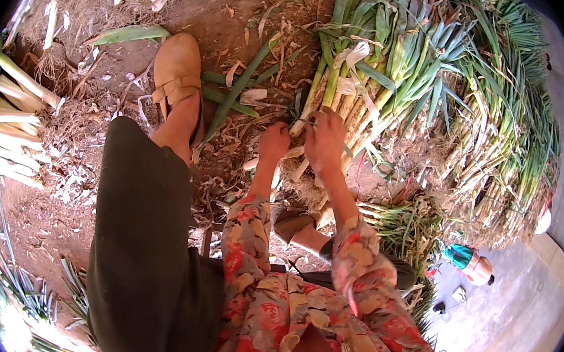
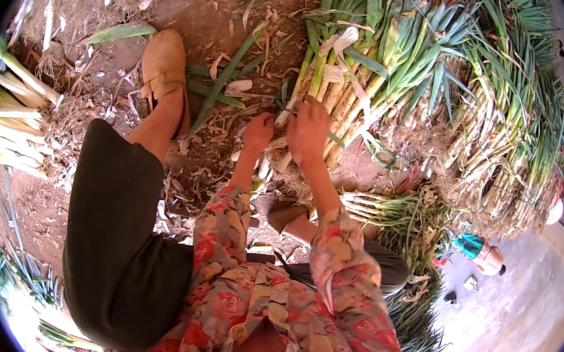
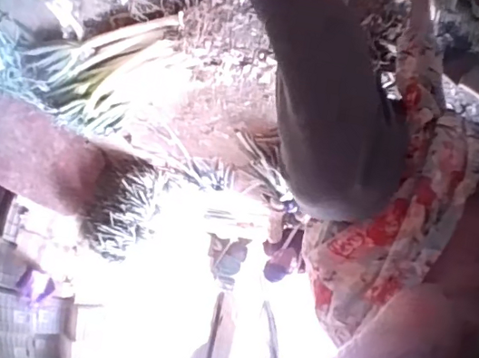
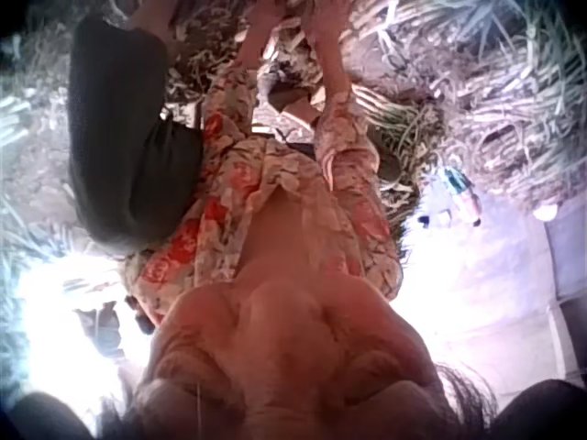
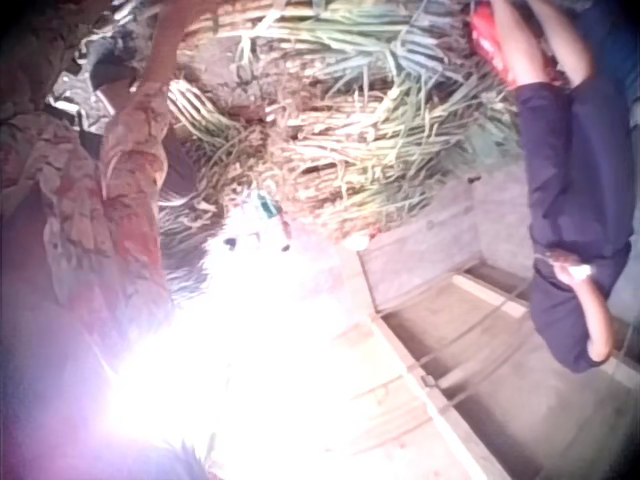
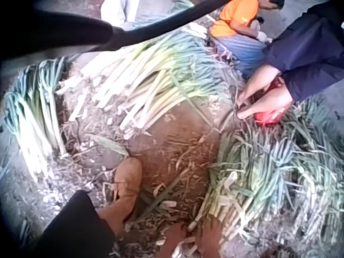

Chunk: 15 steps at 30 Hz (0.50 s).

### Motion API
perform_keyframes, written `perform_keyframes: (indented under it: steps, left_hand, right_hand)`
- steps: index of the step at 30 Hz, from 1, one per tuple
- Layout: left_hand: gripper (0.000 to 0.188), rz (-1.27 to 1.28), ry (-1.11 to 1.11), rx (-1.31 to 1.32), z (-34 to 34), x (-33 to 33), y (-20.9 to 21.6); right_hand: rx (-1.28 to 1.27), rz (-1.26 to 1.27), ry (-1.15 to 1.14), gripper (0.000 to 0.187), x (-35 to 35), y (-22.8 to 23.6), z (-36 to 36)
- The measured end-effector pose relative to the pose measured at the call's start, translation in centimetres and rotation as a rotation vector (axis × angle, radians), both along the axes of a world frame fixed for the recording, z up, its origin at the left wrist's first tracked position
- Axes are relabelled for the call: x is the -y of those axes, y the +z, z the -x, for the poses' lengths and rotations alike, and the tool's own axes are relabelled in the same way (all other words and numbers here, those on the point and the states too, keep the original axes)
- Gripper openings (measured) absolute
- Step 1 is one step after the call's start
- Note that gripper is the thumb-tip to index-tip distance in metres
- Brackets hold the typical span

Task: The person sorts and cleans leeks by hand, removing outer layers and dead leaves, and then bundles them together using ties.

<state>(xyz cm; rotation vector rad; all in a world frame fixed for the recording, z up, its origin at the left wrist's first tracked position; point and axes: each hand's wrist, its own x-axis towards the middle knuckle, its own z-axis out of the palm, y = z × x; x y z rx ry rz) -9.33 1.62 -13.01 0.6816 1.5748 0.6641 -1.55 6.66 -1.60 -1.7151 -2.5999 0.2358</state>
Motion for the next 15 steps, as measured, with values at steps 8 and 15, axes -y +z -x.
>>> perform_keyframes:
  steps: [8, 15]
  left_hand:
    - [0.032, 0.038, 0.18, 0.315, -1.7, 0.0, 0.5]
    - [0.047, 0.066, 0.395, 0.512, -4.2, 0.3, 1.5]
  right_hand:
    - [-0.064, -0.109, -0.26, 0.021, 4.0, 1.2, -2.9]
    - [-0.094, 0.024, -0.187, 0.016, 7.6, 2.5, -3.2]
